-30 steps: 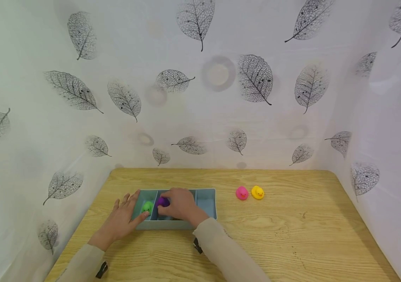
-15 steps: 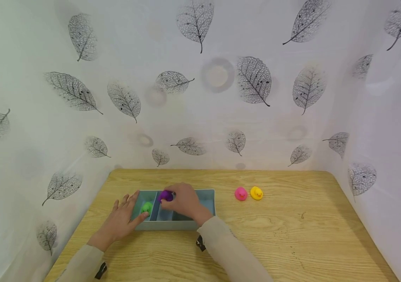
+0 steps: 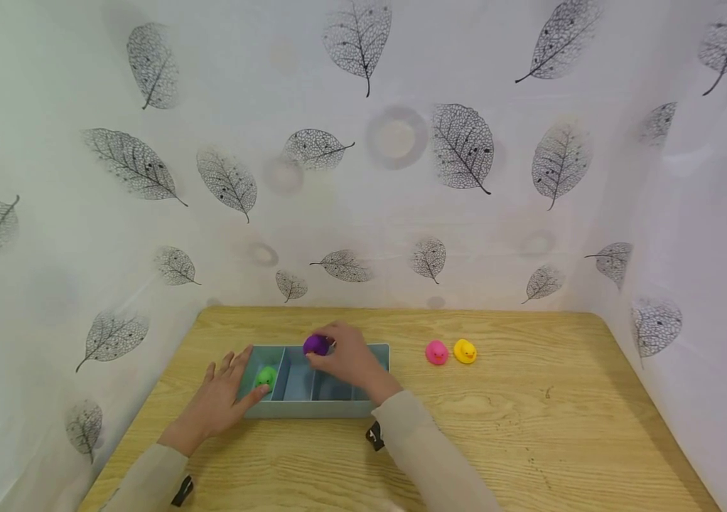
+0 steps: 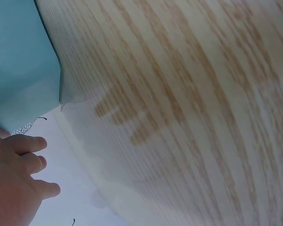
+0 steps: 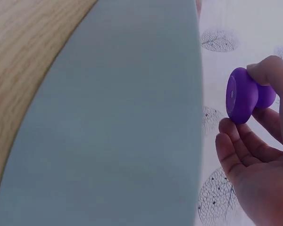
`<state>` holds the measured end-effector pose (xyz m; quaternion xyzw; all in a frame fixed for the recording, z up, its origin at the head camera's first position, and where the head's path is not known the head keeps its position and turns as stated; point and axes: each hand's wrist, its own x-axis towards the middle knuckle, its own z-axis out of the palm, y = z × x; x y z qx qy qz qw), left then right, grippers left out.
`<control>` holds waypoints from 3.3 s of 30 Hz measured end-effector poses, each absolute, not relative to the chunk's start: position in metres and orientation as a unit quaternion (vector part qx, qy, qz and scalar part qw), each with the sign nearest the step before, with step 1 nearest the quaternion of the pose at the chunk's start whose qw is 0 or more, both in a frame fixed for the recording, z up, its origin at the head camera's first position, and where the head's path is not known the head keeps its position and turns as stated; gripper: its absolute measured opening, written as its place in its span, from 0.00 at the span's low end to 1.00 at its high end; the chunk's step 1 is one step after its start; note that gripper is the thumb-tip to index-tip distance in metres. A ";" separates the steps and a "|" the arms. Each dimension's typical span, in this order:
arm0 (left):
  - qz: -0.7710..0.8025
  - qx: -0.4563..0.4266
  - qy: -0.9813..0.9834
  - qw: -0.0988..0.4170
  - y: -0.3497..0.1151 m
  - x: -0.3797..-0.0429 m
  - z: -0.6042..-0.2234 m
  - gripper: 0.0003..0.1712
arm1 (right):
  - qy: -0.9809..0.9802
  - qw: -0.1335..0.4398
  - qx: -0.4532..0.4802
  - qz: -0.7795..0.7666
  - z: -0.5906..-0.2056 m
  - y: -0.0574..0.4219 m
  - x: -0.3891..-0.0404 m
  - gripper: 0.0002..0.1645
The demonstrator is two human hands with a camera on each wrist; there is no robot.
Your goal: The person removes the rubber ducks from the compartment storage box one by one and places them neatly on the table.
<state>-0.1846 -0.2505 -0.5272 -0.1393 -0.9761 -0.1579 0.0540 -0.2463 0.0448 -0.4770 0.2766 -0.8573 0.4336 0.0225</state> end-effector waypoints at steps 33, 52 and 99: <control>-0.164 -0.141 -0.975 0.050 -0.249 -0.184 -0.523 0.53 | -0.856 0.073 0.271 0.434 -0.473 0.118 -0.245 0.26; -0.166 -0.142 -0.974 0.053 -0.249 -0.185 -0.524 0.53 | -0.864 0.084 0.224 0.442 -0.469 0.156 -0.240 0.27; -0.178 -0.136 -0.973 0.047 -0.251 -0.183 -0.524 0.54 | -0.912 0.078 0.096 0.391 -0.486 0.287 -0.237 0.30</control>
